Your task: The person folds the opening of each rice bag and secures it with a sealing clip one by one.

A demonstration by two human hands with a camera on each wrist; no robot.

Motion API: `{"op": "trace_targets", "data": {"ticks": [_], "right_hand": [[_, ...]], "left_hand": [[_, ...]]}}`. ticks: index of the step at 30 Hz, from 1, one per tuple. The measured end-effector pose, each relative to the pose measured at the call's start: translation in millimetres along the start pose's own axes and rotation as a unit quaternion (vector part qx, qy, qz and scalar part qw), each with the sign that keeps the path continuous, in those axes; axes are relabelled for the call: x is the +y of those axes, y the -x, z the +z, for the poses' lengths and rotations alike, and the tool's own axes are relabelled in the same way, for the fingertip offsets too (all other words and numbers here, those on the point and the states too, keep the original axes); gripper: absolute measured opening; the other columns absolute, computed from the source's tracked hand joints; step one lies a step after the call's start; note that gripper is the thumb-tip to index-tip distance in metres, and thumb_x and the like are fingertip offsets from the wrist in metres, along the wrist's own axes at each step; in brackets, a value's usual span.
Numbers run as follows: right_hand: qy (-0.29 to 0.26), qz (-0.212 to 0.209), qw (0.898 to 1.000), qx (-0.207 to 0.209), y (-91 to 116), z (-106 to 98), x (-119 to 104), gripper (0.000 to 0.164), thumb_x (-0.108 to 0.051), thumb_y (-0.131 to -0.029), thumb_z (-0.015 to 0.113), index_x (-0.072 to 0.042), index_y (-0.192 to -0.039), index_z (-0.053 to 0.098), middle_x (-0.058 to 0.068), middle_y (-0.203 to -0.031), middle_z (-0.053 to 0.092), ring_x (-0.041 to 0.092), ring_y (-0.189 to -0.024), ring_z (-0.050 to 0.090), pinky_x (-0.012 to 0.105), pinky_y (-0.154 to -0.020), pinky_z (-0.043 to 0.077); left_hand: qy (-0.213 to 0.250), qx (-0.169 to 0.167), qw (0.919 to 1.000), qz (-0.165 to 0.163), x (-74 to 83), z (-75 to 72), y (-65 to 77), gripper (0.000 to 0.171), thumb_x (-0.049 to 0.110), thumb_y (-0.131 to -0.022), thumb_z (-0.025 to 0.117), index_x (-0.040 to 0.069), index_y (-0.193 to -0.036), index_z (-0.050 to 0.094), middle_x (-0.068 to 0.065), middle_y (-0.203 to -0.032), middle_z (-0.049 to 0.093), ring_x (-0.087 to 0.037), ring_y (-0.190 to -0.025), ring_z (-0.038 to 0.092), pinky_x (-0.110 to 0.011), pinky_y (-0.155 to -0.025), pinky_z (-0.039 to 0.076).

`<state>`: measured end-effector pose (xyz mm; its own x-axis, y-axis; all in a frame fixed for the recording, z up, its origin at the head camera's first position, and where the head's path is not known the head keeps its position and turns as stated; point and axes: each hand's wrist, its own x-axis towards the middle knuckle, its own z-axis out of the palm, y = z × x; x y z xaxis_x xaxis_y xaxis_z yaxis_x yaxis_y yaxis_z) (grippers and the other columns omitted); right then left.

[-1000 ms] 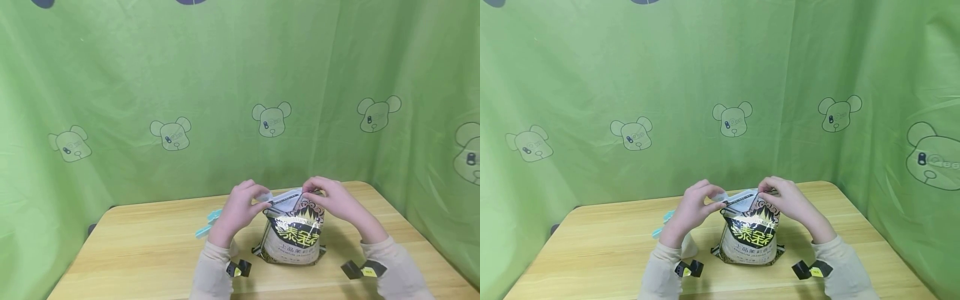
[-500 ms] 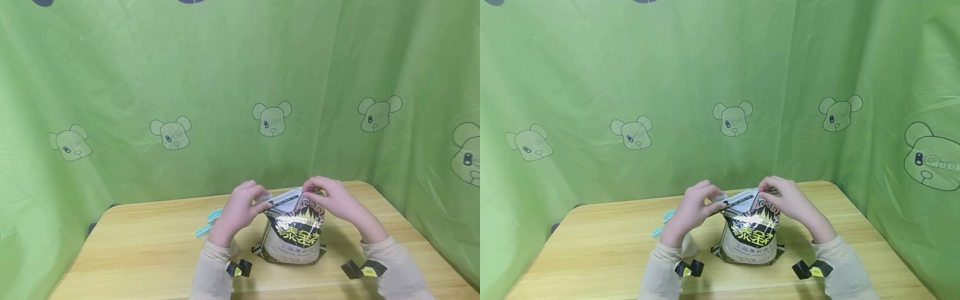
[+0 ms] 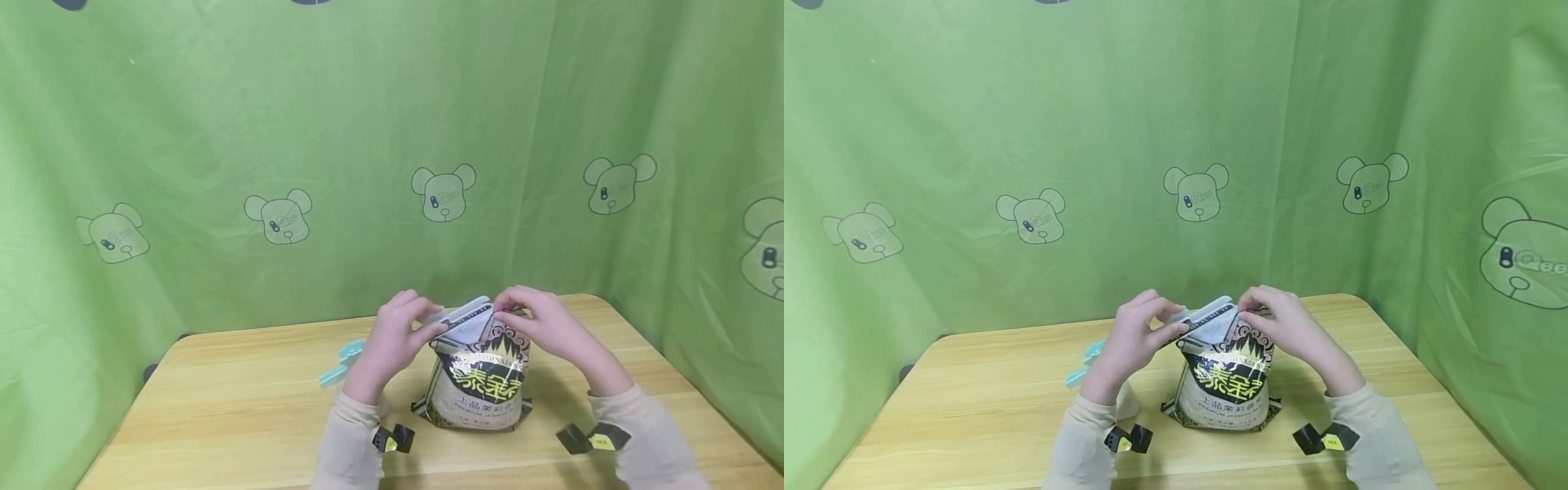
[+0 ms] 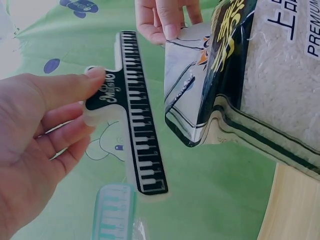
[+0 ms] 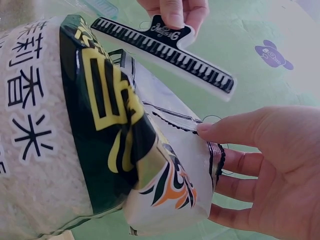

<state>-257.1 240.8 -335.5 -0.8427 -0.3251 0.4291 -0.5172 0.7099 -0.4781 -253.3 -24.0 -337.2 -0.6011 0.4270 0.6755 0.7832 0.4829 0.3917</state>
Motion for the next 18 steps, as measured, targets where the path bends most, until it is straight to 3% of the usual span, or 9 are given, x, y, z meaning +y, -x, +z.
{"op": "trace_targets", "data": {"ticks": [8, 18], "right_hand": [[0.005, 0.003, 1.0, 0.0, -0.8, -0.5, -0.2, 0.009, -0.009, -0.087, 0.069, -0.01, -0.096, 0.067, 0.006, -0.095, 0.07, 0.025, -0.092, 0.064, 0.051, -0.084, 0.055], [-0.003, 0.01, 1.0, -0.008, 0.5, -1.0, -1.1, 0.005, -0.013, -0.088, 0.069, -0.014, -0.092, 0.066, 0.002, -0.094, 0.069, 0.022, -0.093, 0.063, 0.051, -0.086, 0.054]], "left_hand": [[0.028, 0.001, 0.9996, 0.002, 2.1, 4.4, -0.8, 0.02, 0.019, -0.081, 0.077, 0.008, -0.097, 0.072, -0.002, -0.087, 0.067, -0.012, -0.084, 0.061, -0.024, -0.076, 0.055], [-0.002, -0.027, 0.9996, -0.002, -1.0, 8.5, -0.2, 0.016, 0.018, -0.081, 0.077, 0.008, -0.092, 0.071, -0.001, -0.084, 0.065, -0.013, -0.081, 0.059, -0.021, -0.073, 0.052]]}}
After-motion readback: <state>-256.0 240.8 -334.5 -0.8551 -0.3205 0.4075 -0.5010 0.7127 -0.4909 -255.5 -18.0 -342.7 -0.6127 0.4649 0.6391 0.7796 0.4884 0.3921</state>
